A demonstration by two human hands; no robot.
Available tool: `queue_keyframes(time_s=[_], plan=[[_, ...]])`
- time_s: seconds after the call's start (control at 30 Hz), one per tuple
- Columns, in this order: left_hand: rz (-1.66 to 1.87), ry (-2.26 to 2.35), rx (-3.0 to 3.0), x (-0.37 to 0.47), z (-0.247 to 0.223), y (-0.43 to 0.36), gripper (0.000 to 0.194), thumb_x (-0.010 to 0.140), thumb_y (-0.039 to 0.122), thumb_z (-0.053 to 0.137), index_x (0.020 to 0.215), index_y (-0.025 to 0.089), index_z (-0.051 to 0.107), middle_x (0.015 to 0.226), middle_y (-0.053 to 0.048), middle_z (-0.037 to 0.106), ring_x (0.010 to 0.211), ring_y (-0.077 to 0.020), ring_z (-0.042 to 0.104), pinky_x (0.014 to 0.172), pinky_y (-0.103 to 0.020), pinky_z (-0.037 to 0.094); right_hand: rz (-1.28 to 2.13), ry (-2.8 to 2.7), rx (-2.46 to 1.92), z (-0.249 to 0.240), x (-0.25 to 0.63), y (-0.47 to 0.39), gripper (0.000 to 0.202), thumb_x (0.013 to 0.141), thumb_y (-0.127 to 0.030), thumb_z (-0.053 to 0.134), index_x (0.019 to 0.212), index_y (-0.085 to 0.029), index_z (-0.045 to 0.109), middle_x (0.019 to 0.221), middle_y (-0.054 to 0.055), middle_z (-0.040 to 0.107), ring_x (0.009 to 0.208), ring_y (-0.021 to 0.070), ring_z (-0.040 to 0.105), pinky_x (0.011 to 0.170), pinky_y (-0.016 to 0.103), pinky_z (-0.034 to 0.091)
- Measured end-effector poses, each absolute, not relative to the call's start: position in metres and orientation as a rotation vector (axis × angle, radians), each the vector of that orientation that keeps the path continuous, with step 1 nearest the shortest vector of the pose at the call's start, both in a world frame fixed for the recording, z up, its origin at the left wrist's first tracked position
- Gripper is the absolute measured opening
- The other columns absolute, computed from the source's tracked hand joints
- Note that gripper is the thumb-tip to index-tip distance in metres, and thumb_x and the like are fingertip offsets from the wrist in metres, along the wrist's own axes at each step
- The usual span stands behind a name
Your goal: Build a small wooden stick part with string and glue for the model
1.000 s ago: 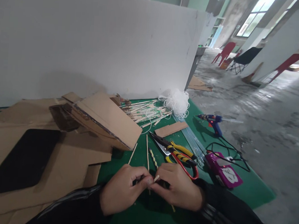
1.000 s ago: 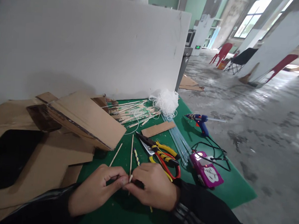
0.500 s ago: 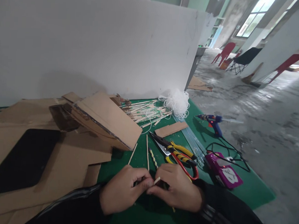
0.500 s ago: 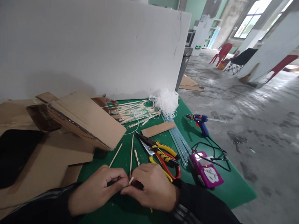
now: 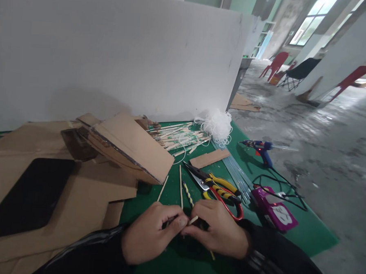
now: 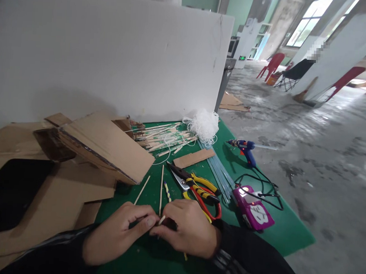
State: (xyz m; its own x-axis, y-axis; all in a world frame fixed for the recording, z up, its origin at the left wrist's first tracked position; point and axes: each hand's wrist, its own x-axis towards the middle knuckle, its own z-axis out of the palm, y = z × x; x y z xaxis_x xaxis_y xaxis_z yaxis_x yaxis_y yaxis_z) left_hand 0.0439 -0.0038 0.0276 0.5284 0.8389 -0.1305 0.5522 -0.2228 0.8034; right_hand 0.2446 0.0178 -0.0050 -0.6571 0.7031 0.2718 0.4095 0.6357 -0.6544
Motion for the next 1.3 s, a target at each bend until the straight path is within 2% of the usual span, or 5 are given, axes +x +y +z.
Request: queue_keyframes(time_s=[0.37,0.57,0.8,1.0,1.3], plan=[[0.453,1.125,1.811,0.044,0.024,-0.008,0.037,0.094,0.048,0.044,0.084,0.019,0.065,0.063,0.005,0.055,0.056,-0.0095,0.045,0.051,-0.023,0.025,0.748,-2.366,-0.843,-0.009,0.246,0.017,0.032,0.090,-0.043,0.058,0.071,-0.018,0.052,0.066,0.001,0.057,0.063,0.0134,0.053,0.059,0.025,0.031],[0.488,1.089,1.819,0.047,0.029,-0.012,0.024,0.091,0.042,0.052,0.095,0.022,0.064,0.082,0.004,0.067,0.073,-0.0125,0.058,0.063,-0.021,0.035,0.729,-2.345,-0.818,-0.011,0.246,0.018,0.030,0.090,-0.038,0.056,0.069,-0.019,0.049,0.065,-0.001,0.055,0.062,0.0122,0.050,0.058,0.025,0.029],[0.443,1.092,1.881,0.051,0.025,-0.015,0.019,0.089,0.037,0.054,0.083,0.020,0.059,0.078,0.004,0.065,0.070,-0.0126,0.057,0.062,-0.023,0.033,0.765,-2.361,-0.879,-0.006,0.243,0.016,0.036,0.089,-0.042,0.059,0.066,-0.019,0.043,0.064,-0.002,0.051,0.060,0.0113,0.046,0.057,0.025,0.027],[0.402,1.155,1.881,0.051,0.025,-0.017,0.018,0.089,0.038,0.053,0.088,0.022,0.061,0.082,0.004,0.067,0.076,-0.0151,0.057,0.067,-0.024,0.033,0.770,-2.358,-0.870,-0.006,0.244,0.015,0.037,0.089,-0.042,0.058,0.066,-0.019,0.042,0.064,-0.002,0.050,0.060,0.0111,0.045,0.057,0.025,0.027],[0.414,1.128,1.869,0.054,0.026,-0.017,0.021,0.089,0.039,0.050,0.084,0.019,0.056,0.076,0.002,0.061,0.069,-0.0143,0.053,0.060,-0.024,0.031,0.708,-2.368,-0.884,-0.006,0.245,0.016,0.038,0.090,-0.045,0.058,0.066,-0.018,0.046,0.063,-0.002,0.052,0.060,0.0115,0.047,0.056,0.025,0.027]])
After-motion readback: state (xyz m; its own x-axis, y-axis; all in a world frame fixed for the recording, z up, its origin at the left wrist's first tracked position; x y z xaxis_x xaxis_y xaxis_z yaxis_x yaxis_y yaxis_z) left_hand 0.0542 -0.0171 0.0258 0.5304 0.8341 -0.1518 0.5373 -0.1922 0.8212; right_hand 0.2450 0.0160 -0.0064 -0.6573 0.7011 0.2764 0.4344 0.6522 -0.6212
